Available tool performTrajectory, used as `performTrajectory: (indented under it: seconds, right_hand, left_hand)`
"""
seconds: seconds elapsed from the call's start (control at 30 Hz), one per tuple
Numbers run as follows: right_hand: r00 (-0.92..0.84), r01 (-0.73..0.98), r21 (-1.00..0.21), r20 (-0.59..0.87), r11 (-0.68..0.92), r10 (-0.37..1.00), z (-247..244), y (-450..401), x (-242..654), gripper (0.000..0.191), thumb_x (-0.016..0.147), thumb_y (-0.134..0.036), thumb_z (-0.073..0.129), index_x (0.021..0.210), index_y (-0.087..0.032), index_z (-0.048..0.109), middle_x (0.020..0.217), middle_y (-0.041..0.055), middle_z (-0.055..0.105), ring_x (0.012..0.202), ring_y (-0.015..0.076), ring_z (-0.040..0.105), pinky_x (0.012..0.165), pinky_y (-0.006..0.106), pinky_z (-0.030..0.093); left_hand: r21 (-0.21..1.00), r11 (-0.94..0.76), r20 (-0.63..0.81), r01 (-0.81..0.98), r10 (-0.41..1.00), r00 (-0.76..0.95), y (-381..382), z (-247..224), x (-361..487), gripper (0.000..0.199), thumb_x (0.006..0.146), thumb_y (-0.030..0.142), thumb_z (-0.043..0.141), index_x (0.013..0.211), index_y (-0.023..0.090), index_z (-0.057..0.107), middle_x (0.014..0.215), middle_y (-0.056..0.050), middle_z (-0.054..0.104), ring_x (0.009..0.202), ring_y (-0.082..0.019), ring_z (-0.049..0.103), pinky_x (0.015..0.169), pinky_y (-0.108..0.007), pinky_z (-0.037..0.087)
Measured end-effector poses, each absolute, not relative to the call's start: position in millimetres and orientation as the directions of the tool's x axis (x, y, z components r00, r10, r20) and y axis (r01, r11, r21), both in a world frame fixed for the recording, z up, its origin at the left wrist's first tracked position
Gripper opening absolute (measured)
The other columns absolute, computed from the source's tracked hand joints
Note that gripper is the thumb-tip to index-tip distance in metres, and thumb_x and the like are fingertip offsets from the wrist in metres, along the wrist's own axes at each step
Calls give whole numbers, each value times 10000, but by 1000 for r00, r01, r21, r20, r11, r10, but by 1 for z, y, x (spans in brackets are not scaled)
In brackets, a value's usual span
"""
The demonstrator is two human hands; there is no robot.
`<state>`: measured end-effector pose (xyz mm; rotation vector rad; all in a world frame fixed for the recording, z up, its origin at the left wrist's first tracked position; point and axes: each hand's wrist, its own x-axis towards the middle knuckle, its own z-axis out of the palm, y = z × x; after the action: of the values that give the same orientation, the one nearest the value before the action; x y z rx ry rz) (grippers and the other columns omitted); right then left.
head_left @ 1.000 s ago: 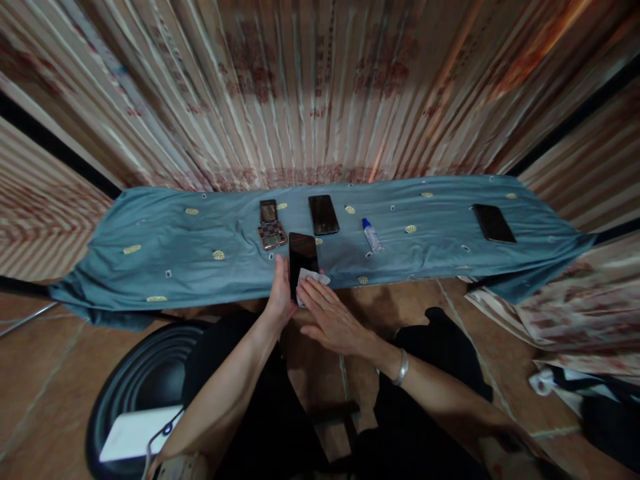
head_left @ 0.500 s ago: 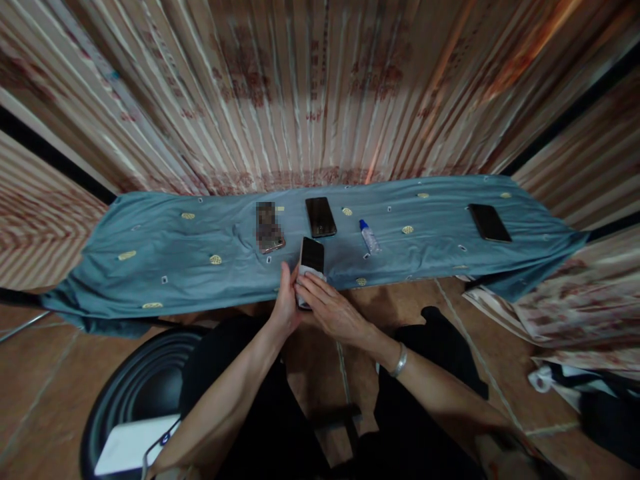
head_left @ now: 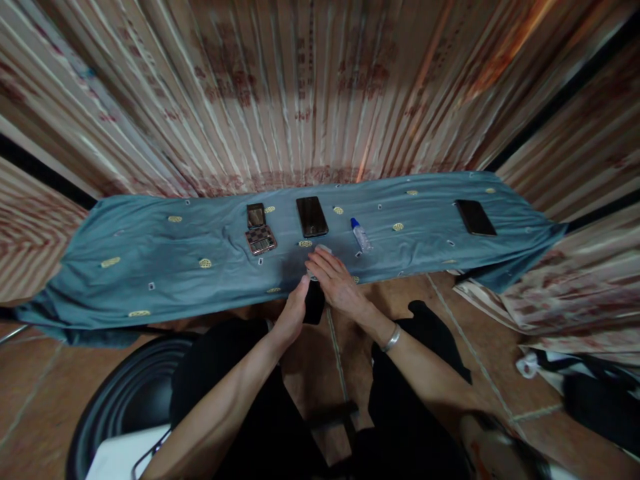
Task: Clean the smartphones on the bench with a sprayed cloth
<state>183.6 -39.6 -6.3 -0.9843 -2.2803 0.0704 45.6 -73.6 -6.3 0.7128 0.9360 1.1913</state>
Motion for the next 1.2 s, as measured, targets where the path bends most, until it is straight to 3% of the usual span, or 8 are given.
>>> performTrajectory:
  seconds: [0.2, 0.33, 0.5, 0.63, 0.73, 0.9, 1.03, 1.2]
  right_hand:
    - [-386, 630, -429, 551, 648, 740, -8, -29, 191, 511, 937, -97, 297, 1418, -154, 461, 1429, 146, 516, 1416, 243, 360, 1141, 500, 369]
    - [-276, 606, -564, 513, 561, 813, -10, -26, 198, 497, 950, -149, 291, 1427, -120, 427, 1363, 173, 563, 1274, 249, 516, 1085, 475, 426]
    - [-127, 474, -777, 405, 414, 906, -14, -19, 203, 413, 961, -250, 333, 1305, -182, 552, 1229, 114, 659, 1151, 228, 605, 1018, 395, 458]
    - [67, 241, -939, 268, 245, 961, -23, -10, 196, 369, 902, -397, 433, 1113, -189, 653, 999, 72, 711, 967, 226, 644, 878, 350, 490]
    - [141, 18, -993, 122, 121, 982, -31, -5, 185, 377, 832, -484, 498, 971, -183, 677, 839, 37, 686, 785, 197, 613, 742, 313, 481]
    - [147, -210, -976, 19, 50, 989, -35, -2, 170, 370, 758, -531, 575, 879, -193, 665, 774, 4, 652, 728, 161, 571, 691, 274, 445]
    - [130, -244, -970, -10, 22, 991, -31, -4, 162, 353, 734, -542, 614, 806, -199, 658, 716, -5, 638, 708, 160, 563, 676, 270, 438]
    - [-6, -277, -959, -57, -56, 998, -26, -20, 149, 356, 744, -545, 626, 820, -199, 661, 733, 5, 673, 704, 169, 588, 699, 281, 468]
  left_hand:
    - [917, 197, -154, -347, 977, 148, -82, 8, 49, 442, 860, 459, 611, 1235, 234, 672, 1382, -52, 596, 1348, -262, 474, 1125, -386, 366]
    - [896, 308, -254, -319, 946, 201, -86, 14, 47, 577, 828, 514, 631, 1336, 244, 593, 1249, -95, 678, 1041, -286, 683, 772, -355, 576]
    - [867, 360, -317, -345, 932, 178, -85, 18, 45, 693, 776, 535, 685, 1379, 224, 542, 1086, -113, 723, 816, -255, 725, 568, -306, 571]
    - [847, 364, -331, -387, 931, 153, -82, 21, 47, 665, 772, 504, 704, 1360, 232, 554, 1070, -99, 725, 851, -244, 725, 630, -328, 599]
    - [849, 333, -318, -410, 942, 107, -76, 20, 50, 597, 787, 471, 698, 1326, 243, 582, 1061, -78, 736, 997, -249, 701, 802, -379, 597]
    - [908, 114, -153, -402, 986, -66, -59, 11, 52, 423, 774, 428, 714, 1139, 214, 708, 1281, -66, 668, 1333, -235, 496, 1144, -377, 354]
    - [895, 62, -117, -441, 988, -98, -44, 11, 51, 422, 792, 414, 695, 1150, 191, 696, 1342, -77, 627, 1334, -242, 494, 1154, -378, 331]
    - [808, 98, -255, -581, 947, -195, -21, 13, 41, 334, 868, 327, 627, 1151, 154, 668, 1234, -91, 691, 1234, -218, 585, 1077, -333, 419]
